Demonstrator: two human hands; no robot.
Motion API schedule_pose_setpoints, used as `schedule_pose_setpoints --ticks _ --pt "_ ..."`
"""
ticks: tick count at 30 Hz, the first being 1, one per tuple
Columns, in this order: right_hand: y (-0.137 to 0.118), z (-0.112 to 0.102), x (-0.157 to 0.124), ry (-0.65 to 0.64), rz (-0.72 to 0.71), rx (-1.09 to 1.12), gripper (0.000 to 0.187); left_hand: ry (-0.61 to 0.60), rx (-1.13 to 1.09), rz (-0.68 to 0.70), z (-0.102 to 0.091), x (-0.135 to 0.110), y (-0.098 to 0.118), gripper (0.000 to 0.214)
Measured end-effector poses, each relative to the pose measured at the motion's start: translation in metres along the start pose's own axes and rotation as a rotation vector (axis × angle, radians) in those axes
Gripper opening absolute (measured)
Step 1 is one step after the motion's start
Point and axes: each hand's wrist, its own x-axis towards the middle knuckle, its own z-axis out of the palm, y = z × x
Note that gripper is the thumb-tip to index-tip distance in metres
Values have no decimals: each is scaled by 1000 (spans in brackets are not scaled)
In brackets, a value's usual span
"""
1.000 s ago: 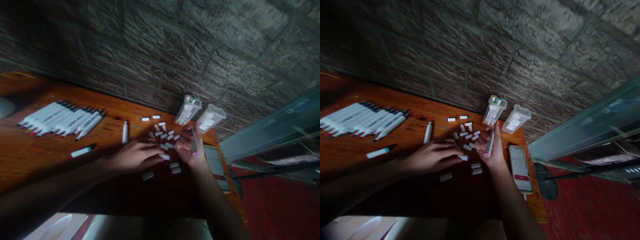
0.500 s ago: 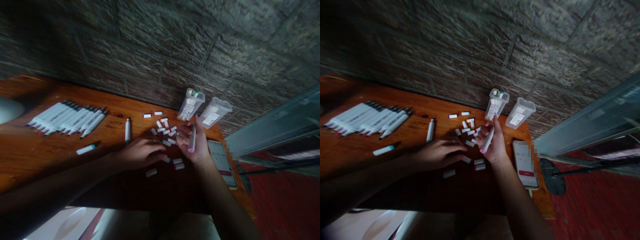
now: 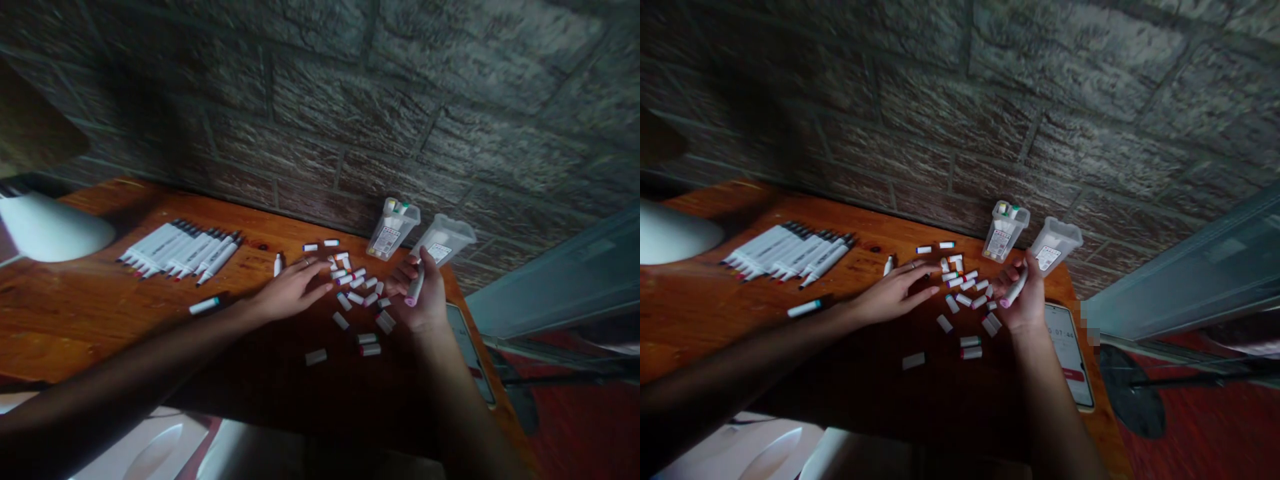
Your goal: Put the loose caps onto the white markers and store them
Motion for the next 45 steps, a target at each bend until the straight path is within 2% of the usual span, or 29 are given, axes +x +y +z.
schedule_pose_setpoints --ticks 4,7,11,15,19,22,25,29,35,39,43,45 --pt "-12 -4 3 100 -36 -62 31 3 -24 20 -1 0 2 34" --pt "-17 -8 3 46 -45 -203 27 38 -16 26 -4 0 0 32" --pt "-20 -18 2 -34 -10 -594 24 66 6 24 -6 -1 0 31" --pt "-17 -30 3 -21 -131 -1027 21 75 41 40 -7 0 -1 30" --pt "-11 -31 2 -207 -40 -1409 17 82 81 36 -7 1 -6 32" --pt "-7 -26 -2 -235 -15 -1544 19 54 111 24 -3 3 -7 33" --pt "-3 -22 -4 -194 -53 -1501 26 10 174 -21 7 11 -4 35" --pt "3 -21 0 -139 -71 -1270 34 -90 172 13 15 33 -6 37" --pt "3 -16 0 7 -171 -1050 30 -99 231 -47 9 62 -21 26" --pt "3 -15 1 71 -265 -947 29 -114 230 -32 5 54 -26 28" --pt "2 -16 4 116 -340 -950 28 -158 185 48 -2 40 -28 27" --pt "1 -17 5 119 -347 -959 31 -114 161 70 -10 38 -30 30"
